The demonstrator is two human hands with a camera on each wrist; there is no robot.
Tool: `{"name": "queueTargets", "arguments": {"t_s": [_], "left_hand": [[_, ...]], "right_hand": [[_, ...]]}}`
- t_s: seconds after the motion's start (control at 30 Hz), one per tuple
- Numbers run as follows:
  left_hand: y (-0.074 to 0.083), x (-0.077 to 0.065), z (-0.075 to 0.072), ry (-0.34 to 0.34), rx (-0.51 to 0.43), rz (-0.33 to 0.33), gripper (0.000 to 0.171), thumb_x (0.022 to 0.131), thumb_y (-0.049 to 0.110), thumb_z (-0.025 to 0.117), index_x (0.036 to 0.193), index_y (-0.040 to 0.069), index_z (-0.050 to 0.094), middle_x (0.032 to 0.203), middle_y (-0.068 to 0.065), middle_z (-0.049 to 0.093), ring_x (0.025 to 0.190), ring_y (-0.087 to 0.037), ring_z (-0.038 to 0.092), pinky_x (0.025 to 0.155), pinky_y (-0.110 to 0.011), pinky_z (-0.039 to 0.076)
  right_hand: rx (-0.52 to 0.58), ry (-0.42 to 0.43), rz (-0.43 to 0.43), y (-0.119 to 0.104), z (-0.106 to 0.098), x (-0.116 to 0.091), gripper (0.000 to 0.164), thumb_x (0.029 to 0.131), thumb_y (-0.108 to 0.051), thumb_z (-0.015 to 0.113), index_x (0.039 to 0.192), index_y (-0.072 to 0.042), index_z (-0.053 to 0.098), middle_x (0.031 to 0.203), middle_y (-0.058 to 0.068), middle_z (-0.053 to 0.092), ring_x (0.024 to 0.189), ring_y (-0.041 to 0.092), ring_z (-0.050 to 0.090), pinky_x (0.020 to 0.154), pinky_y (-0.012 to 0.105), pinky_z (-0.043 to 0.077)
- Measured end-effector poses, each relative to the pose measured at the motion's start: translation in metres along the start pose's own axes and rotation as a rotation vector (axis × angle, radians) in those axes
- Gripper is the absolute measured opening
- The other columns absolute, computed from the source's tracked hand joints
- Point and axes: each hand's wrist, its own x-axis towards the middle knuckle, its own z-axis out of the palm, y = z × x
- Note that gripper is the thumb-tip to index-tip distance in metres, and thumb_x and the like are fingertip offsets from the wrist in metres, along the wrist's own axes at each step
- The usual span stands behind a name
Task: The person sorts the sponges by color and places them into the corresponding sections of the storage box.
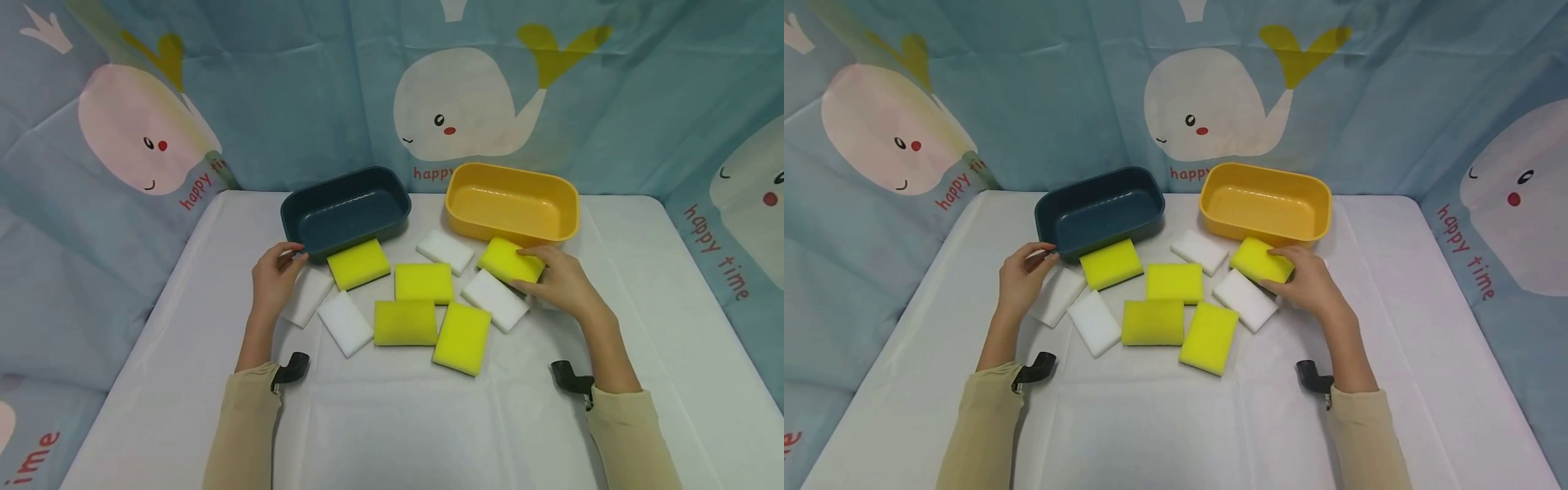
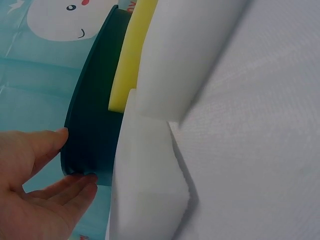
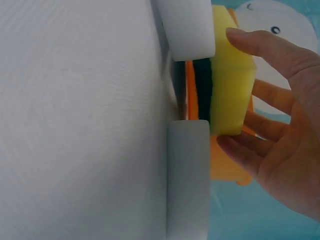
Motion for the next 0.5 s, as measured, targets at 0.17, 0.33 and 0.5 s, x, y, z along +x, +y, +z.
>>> {"name": "queueTargets", "arguments": {"t_s": [0.17,0.33,0.5], "left_hand": [[0.001,0.000,0.000,0.002,-0.001,0.012,0.029,0.106,0.011,0.065,0.130,-0.005,0.067,0.144,-0.026,0.058,0.135,-0.044,0.059,0.116,-0.048,0.048],[0.002,-0.001,0.000,0.001,0.004,0.014,0.029,0.106,0.009,0.065,0.131,-0.005,0.067,0.143,-0.026,0.058,0.134,-0.043,0.060,0.115,-0.049,0.050],[0.001,-0.002,0.000,-0.002,-0.002,0.013,0.029,0.106,0.008,0.065,0.131,-0.006,0.066,0.143,-0.025,0.058,0.135,-0.044,0.060,0.114,-0.049,0.050]], "right_hand": [[0.009,-0.005,0.012,-0.003,-0.007,-0.003,0.065,0.093,-0.024,0.083,0.146,0.003,0.058,0.153,0.031,0.049,0.144,0.052,0.041,0.116,0.070,0.036],[0.012,0.014,0.026,-0.007,-0.014,-0.007,0.064,0.093,-0.024,0.083,0.146,0.002,0.058,0.154,0.031,0.048,0.146,0.052,0.039,0.117,0.072,0.035],[0.010,0.036,0.031,-0.012,-0.018,-0.011,0.063,0.092,-0.023,0.083,0.145,0.001,0.059,0.155,0.030,0.049,0.145,0.052,0.040,0.116,0.073,0.035]]}}
